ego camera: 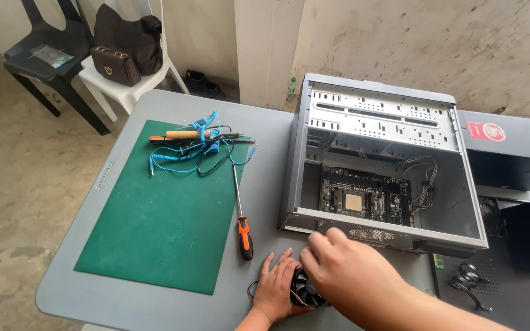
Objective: The person is using a screwdriver to remove the cooling fan from a CPU heatsink assembly.
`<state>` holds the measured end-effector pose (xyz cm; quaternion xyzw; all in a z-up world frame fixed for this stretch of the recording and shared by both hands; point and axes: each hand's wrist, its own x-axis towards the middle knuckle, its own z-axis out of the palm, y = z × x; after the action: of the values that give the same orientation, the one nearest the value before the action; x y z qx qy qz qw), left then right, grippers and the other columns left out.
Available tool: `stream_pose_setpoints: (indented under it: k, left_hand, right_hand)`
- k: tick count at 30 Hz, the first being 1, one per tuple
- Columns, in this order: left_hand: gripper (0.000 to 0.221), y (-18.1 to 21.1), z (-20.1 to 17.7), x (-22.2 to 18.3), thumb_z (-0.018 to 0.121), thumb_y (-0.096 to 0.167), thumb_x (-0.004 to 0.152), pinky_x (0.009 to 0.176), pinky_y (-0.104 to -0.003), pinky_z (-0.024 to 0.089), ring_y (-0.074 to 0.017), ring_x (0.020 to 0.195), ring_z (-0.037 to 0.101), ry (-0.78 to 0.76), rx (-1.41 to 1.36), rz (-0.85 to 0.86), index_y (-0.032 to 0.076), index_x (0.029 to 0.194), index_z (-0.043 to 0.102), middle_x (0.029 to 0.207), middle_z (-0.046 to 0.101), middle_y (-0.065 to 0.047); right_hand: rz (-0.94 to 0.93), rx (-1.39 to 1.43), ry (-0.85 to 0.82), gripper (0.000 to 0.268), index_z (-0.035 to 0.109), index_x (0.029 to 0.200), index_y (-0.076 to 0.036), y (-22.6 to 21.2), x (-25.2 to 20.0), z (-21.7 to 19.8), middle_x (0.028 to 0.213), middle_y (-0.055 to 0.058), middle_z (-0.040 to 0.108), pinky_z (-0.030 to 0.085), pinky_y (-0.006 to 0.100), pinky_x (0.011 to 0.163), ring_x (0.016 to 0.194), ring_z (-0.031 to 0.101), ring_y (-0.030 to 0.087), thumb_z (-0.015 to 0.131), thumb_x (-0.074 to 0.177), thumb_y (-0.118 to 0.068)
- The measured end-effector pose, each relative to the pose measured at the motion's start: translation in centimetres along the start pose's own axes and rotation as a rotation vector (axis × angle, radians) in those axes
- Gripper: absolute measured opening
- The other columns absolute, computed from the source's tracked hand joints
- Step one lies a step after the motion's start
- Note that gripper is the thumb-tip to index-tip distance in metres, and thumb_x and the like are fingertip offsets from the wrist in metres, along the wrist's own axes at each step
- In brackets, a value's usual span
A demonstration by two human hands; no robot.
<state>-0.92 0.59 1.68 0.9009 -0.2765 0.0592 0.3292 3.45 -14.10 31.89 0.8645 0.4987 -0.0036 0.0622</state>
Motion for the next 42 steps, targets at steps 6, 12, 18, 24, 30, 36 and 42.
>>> stream_pose_setpoints:
  k: [6,12,18,24,30,36,42]
  left_hand:
    - [0.097,0.6,-1.2,0.4,0.089,0.065,0.057,0.115,-0.056,0.019,-0.0279,0.143,0.041,0.025,-0.041,0.001,0.011,0.127,0.052,0.126,0.059,-0.004]
    - [0.097,0.3,-0.8,0.4,0.087,0.068,0.057,0.117,-0.058,0.014,-0.0263,0.145,0.036,-0.03,-0.027,-0.023,0.01,0.126,0.051,0.131,0.057,-0.003]
    - [0.098,0.1,-1.0,0.7,0.084,0.071,0.06,0.116,-0.058,0.016,-0.0285,0.143,0.039,-0.028,-0.022,-0.008,0.01,0.129,0.052,0.131,0.058,-0.006]
    - [0.098,0.0,-0.2,0.3,0.084,0.071,0.059,0.117,-0.057,0.016,-0.0267,0.145,0.036,-0.004,-0.026,-0.013,0.01,0.128,0.051,0.131,0.058,-0.005]
    - [0.12,-0.8,0.9,-0.3,0.08,0.081,0.062,0.12,-0.056,0.013,-0.0271,0.147,0.034,-0.059,0.043,-0.028,-0.001,0.141,0.043,0.149,0.048,-0.018]
    - [0.102,0.1,-0.8,0.3,0.085,0.074,0.061,0.118,-0.057,0.016,-0.0276,0.144,0.038,-0.04,-0.015,-0.025,0.007,0.13,0.051,0.136,0.056,-0.011]
    - [0.105,0.0,-0.4,0.4,0.081,0.077,0.06,0.118,-0.054,0.015,-0.0284,0.14,0.043,-0.004,-0.007,-0.026,0.007,0.132,0.05,0.137,0.057,-0.011]
  right_hand:
    - [0.429,-0.032,-0.296,0.021,0.055,0.104,-0.013,0.6,0.3,-0.1,0.072,0.009,0.059,0.042,0.047,0.031,0.042,0.063,0.033,0.062,0.084,-0.013]
    - [0.196,0.156,-0.385,0.043,0.052,0.101,-0.013,0.4,0.7,-3.8,0.099,0.008,0.049,0.049,0.046,0.047,0.061,0.06,0.03,0.069,0.068,0.007]
    - [0.471,-0.158,-0.171,0.048,0.056,0.075,-0.017,0.4,1.1,-0.9,0.059,0.0,0.055,0.039,0.041,0.031,0.04,0.057,0.023,0.052,0.106,-0.054]
    - [0.244,0.193,-0.265,0.051,0.047,0.105,-0.011,1.0,0.4,-2.7,0.1,0.008,0.045,0.046,0.047,0.036,0.058,0.057,0.03,0.063,0.061,0.009]
    - [0.648,0.218,-0.396,0.042,0.05,0.091,-0.012,-0.6,2.6,-2.2,0.066,0.008,0.064,0.044,0.05,0.047,0.058,0.062,0.039,0.055,0.101,-0.053]
    - [0.422,0.29,-0.13,0.029,0.062,0.106,-0.02,0.7,0.9,-2.1,0.113,0.008,0.047,0.048,0.049,0.043,0.062,0.063,0.033,0.074,0.081,-0.011]
    - [0.308,0.136,-0.221,0.032,0.055,0.094,-0.015,-1.2,0.7,-1.2,0.094,0.005,0.051,0.049,0.044,0.045,0.061,0.058,0.027,0.074,0.071,-0.002]
